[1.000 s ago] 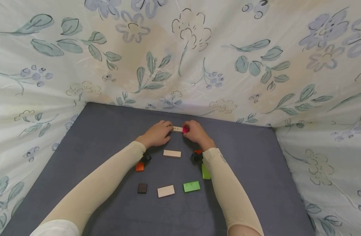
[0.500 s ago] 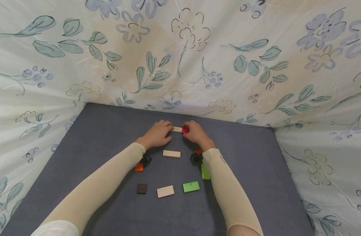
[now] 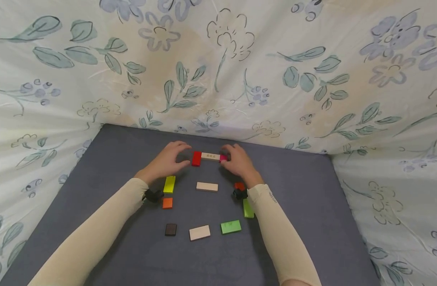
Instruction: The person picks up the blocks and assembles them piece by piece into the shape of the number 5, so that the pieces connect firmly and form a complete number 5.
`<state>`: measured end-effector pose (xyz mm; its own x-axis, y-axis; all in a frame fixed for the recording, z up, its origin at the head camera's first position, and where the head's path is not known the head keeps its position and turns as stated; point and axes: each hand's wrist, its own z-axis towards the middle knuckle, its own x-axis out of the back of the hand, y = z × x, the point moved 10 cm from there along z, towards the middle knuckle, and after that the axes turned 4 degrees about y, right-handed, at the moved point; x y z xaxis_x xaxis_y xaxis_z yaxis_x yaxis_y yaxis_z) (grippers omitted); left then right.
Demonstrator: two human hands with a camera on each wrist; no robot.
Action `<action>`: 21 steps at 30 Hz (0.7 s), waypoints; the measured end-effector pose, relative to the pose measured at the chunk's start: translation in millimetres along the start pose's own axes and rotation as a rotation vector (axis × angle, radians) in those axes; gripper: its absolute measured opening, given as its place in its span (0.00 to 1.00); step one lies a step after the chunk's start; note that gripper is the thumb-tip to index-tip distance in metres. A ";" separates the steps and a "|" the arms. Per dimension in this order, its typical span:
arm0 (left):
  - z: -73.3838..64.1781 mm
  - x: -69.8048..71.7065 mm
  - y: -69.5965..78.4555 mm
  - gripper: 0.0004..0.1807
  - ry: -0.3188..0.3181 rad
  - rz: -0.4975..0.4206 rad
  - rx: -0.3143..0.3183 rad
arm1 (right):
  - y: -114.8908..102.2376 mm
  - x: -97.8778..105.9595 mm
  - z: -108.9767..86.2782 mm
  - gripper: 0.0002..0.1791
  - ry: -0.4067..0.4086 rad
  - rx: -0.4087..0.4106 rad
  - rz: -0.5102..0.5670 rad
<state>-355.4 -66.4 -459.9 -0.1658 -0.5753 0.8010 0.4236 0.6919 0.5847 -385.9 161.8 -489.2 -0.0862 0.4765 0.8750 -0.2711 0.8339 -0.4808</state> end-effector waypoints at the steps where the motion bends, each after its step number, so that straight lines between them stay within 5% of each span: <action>1: -6.2 4.5 -2.5 0.30 -0.004 -0.008 0.009 | -2.5 1.8 -1.3 0.29 0.012 0.008 -0.010; 6: -39.2 16.2 -12.7 0.32 -0.036 -0.041 0.016 | -24.6 2.8 -6.9 0.27 0.008 0.094 -0.060; 11: -68.2 9.1 -23.9 0.32 -0.093 -0.046 0.016 | -38.7 -8.1 -9.7 0.27 -0.048 0.157 -0.123; 21: -93.1 4.1 -28.9 0.31 -0.095 -0.059 -0.007 | -40.9 -18.3 -7.5 0.24 -0.077 0.143 -0.187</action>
<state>-285.4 -129.3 -485.5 -0.2740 -0.5712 0.7738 0.4169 0.6545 0.6307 -366.1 121.1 -486.0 -0.0930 0.2906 0.9523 -0.4216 0.8550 -0.3021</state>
